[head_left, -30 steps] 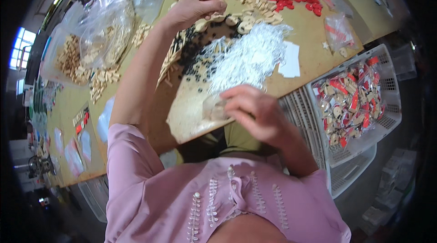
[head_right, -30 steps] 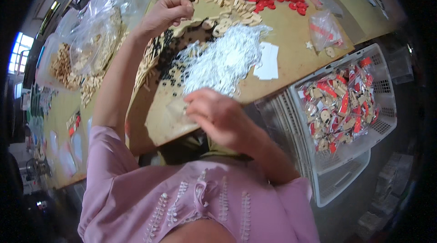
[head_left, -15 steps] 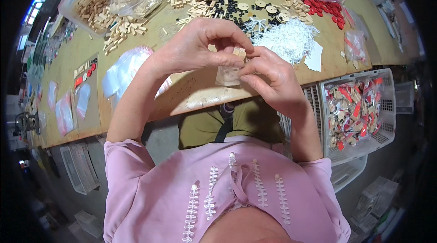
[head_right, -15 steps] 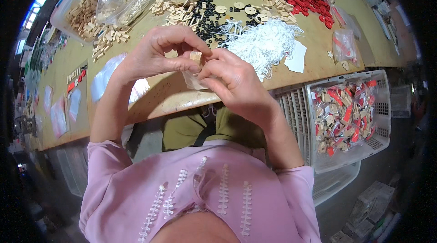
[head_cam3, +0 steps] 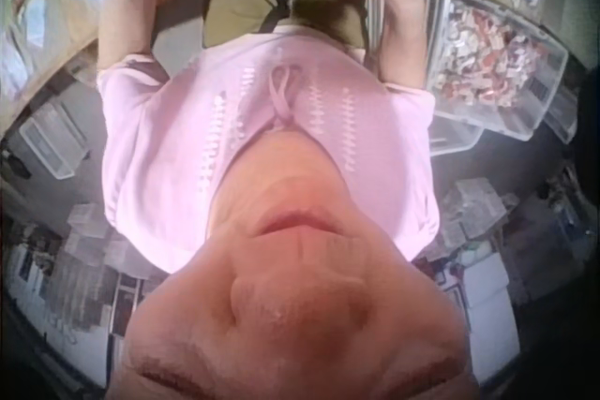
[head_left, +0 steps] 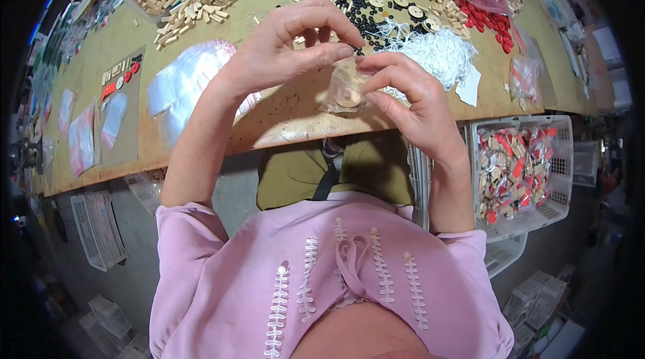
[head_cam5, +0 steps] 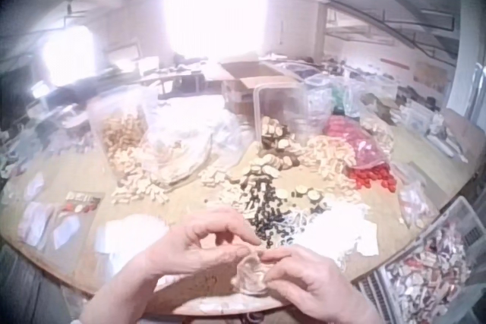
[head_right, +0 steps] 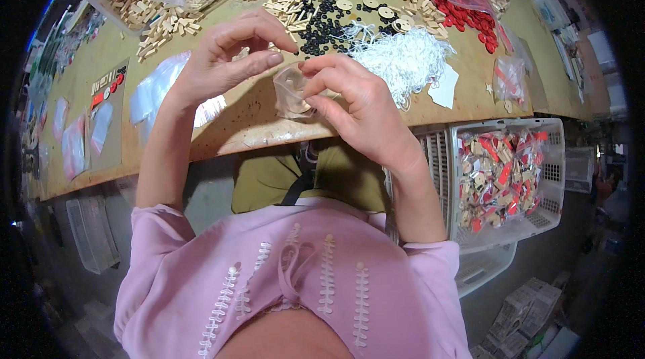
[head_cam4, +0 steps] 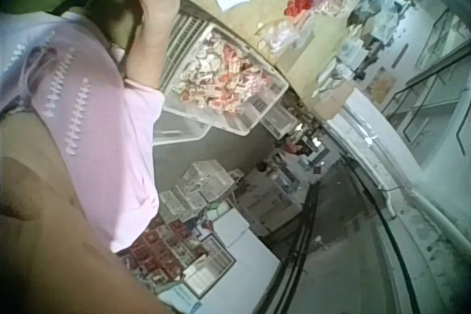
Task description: The person assembles small craft kits by hand, placing wooden sticks, black beads, white string, and red star-shaped pieces into clear plastic bags. The person repeatedly opens bags, adds components, and sets the filled bags aside on the table.
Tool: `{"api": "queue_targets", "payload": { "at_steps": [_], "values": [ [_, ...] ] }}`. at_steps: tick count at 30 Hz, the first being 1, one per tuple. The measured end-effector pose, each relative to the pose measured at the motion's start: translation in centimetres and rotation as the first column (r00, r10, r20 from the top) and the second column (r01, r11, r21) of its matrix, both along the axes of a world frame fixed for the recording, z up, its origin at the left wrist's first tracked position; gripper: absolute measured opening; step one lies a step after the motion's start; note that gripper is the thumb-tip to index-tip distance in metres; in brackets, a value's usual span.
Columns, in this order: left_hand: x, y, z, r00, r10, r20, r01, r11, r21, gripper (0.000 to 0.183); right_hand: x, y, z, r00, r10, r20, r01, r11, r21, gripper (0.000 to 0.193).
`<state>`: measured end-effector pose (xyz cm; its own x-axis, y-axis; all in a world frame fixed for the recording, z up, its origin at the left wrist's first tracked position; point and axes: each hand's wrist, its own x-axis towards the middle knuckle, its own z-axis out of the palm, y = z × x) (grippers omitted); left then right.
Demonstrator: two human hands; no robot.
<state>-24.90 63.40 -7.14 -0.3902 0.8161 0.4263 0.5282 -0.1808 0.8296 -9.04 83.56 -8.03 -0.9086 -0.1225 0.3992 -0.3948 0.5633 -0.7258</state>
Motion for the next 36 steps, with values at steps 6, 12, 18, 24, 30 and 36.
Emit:
{"api": "queue_targets", "payload": {
  "at_steps": [6,12,18,24,30,36],
  "values": [
    [0.8,1.1,-1.2,0.957,-0.002,-0.291,-0.002,1.0,-0.015,0.012,-0.1,0.9,0.0,0.999,-0.052,-0.008,0.052,0.998,-0.031,0.009],
    [1.7,3.9,-1.4,0.989,-0.043,-0.144,0.045,0.999,0.012,0.015,0.1,3.0,-0.3,0.995,-0.09,0.037,0.095,0.983,-0.155,0.006],
    [2.2,7.6,-1.5,0.993,-0.042,-0.112,0.037,0.998,-0.052,0.011,0.9,6.8,-1.4,0.994,-0.029,0.102,0.061,0.943,-0.327,0.006],
    [2.1,9.9,-2.3,0.982,-0.088,-0.165,0.084,0.996,-0.033,0.01,-0.5,12.5,-3.0,0.964,-0.192,0.184,0.264,0.777,-0.572,0.018],
    [3.0,8.8,-2.7,0.991,-0.087,-0.099,0.083,0.995,-0.049,0.008,-5.0,30.9,-9.3,0.602,-0.793,0.091,0.798,0.603,-0.019,0.02],
    [2.7,8.4,-2.6,0.997,-0.061,-0.054,0.06,0.998,-0.034,0.008,-7.6,36.3,-10.3,0.568,-0.81,-0.148,0.751,0.436,0.496,0.037]
  ]
}}
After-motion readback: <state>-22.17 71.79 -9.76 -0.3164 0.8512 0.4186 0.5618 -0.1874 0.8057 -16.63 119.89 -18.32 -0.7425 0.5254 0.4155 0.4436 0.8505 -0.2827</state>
